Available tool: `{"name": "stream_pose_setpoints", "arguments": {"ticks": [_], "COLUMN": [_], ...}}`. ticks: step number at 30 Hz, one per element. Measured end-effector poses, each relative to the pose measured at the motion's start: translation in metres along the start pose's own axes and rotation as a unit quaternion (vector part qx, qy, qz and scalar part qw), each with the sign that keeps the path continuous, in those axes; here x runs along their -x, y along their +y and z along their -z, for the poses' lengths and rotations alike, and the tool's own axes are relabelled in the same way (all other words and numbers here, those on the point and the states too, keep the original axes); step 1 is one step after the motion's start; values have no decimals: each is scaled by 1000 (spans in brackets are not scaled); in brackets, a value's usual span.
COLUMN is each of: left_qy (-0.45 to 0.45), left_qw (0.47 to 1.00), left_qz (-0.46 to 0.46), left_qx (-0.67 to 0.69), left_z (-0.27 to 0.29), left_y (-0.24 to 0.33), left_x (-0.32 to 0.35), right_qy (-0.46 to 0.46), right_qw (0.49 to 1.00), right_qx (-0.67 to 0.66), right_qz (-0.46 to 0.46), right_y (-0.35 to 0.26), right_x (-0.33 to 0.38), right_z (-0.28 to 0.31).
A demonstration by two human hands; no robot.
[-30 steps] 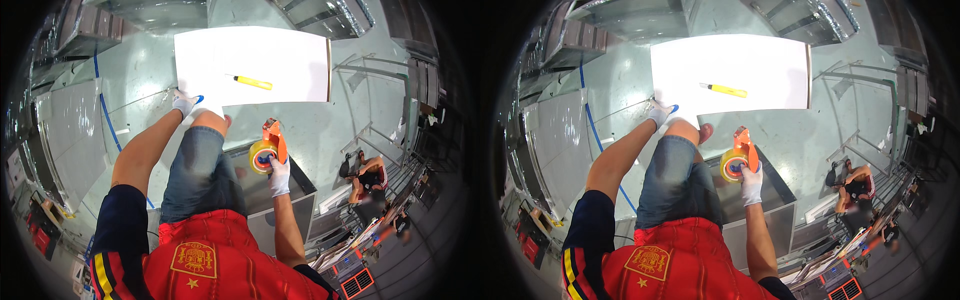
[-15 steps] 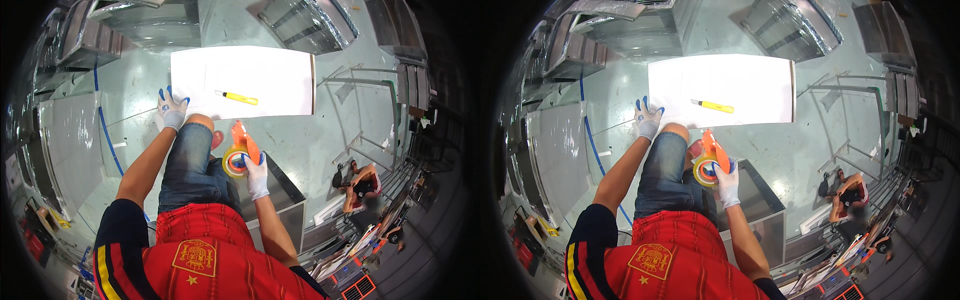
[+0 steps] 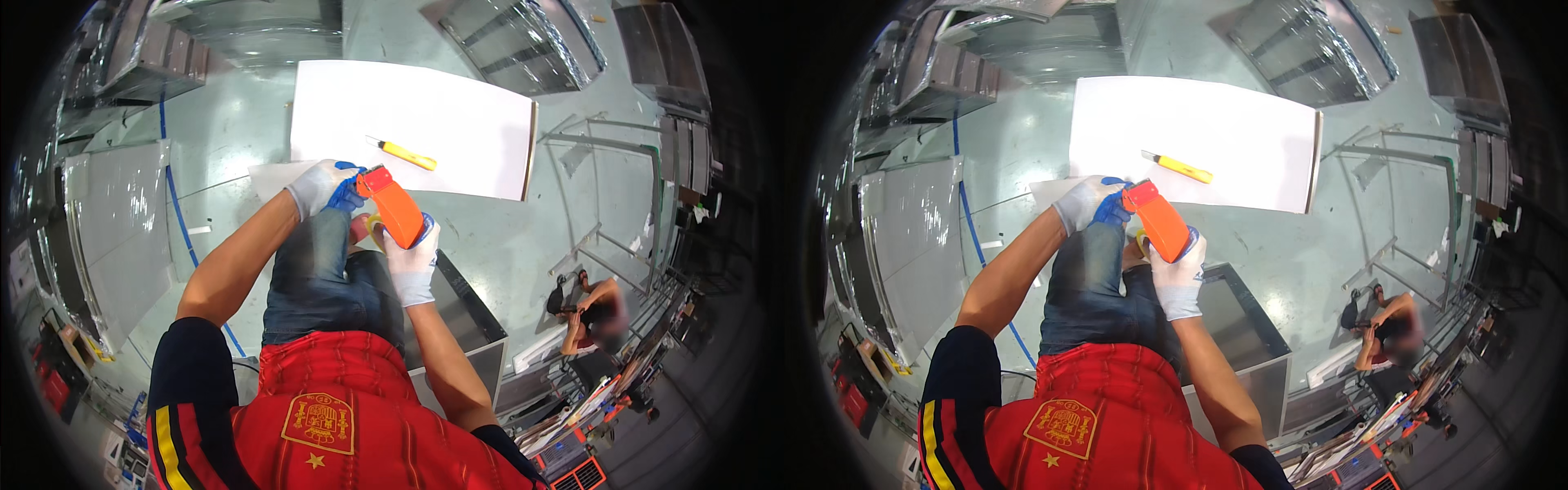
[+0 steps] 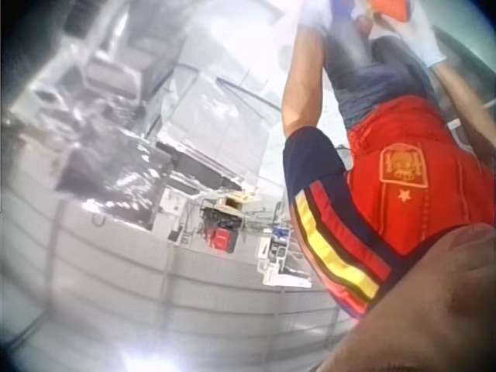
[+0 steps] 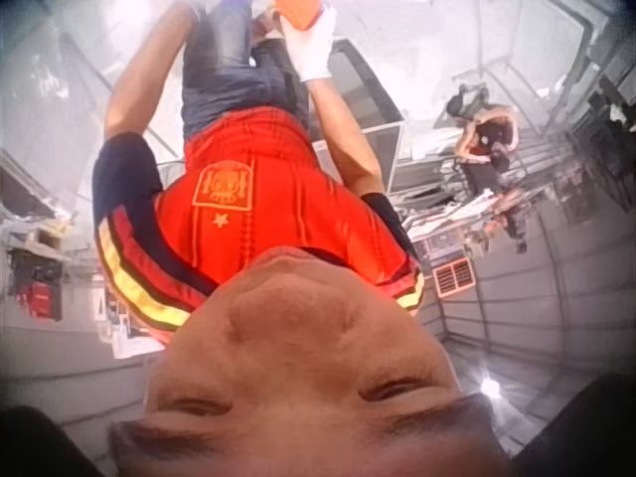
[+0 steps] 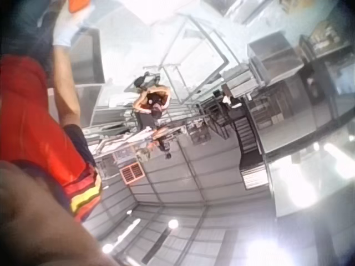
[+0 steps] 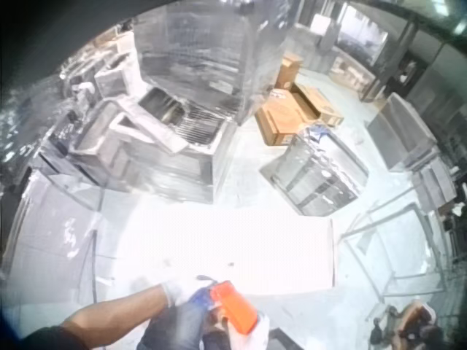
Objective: The person wraps a white foam sheet around a stainless steel appliance using a utility knife to trim the foam and a tape dispenser to secure it. They adjust the foam to fit the corners and edges, then move to another unit to repeat the process.
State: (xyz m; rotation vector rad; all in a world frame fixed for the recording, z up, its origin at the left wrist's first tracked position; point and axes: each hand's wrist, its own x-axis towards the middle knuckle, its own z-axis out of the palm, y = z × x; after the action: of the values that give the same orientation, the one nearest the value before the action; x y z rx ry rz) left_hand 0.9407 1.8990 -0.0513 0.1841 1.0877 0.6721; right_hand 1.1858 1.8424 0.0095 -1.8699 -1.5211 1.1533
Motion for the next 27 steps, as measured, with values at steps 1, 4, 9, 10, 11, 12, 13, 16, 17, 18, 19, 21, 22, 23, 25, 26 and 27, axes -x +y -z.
{"name": "stream_pose_setpoints", "arguments": {"ticks": [1, 4, 9, 10, 11, 12, 13, 16, 17, 18, 19, 21, 22, 23, 25, 26, 27], "left_qy": [5, 101, 157, 165, 173, 175, 180, 179, 184, 164, 170, 209, 193, 183, 185, 185, 181], "left_qw": [998, 885, 716, 687, 658, 637, 615, 566, 577, 584, 580, 549, 564, 577, 592, 579, 570], "left_qz": [-12, -161, -334, -355, -374, -374, -402, -441, -441, -445, -468, -496, -467, -453, -408, -433, -445], "left_qx": [-58, -425, -593, -612, -630, -650, -655, -673, -662, -659, -645, -640, -653, -655, -670, -666, -666], "left_z": [9, 40, 93, 102, 111, 115, 120, 134, 137, 139, 141, 145, 146, 146, 147, 147, 148], "left_y": [0, 1, 18, 30, 40, 44, 48, 48, 47, 43, 41, 41, 45, 45, 48, 52, 54], "left_x": [-4, -26, -87, -103, -119, -132, -144, -160, -161, -159, -158, -159, -162, -163, -168, -170, -169], "right_qy": [-4, 15, -60, -68, -79, -81, -80, -53, -53, -50, -39, -55, -48, -41, -48, -33, -31], "right_qw": [999, 993, 993, 990, 988, 986, 984, 978, 977, 983, 988, 992, 993, 993, 995, 994, 993], "right_qx": [20, 83, 77, 98, 119, 132, 138, 156, 174, 157, 134, 110, 108, 108, 89, 97, 102], "right_qz": [25, 85, 64, 76, 61, 67, 86, 125, 107, 80, 67, 32, 31, 31, 5, 34, 42], "right_y": [-2, -5, -19, -20, -20, -20, -20, -20, -23, -28, -35, -49, -55, -60, -64, -63, -63], "right_x": [-3, -22, -66, -76, -79, -79, -77, -58, -51, -32, -21, -15, -9, -5, -3, -6, -4], "right_z": [-6, -28, -82, -86, -89, -88, -86, -75, -70, -66, -66, -63, -62, -63, -66, -67, -70]}}
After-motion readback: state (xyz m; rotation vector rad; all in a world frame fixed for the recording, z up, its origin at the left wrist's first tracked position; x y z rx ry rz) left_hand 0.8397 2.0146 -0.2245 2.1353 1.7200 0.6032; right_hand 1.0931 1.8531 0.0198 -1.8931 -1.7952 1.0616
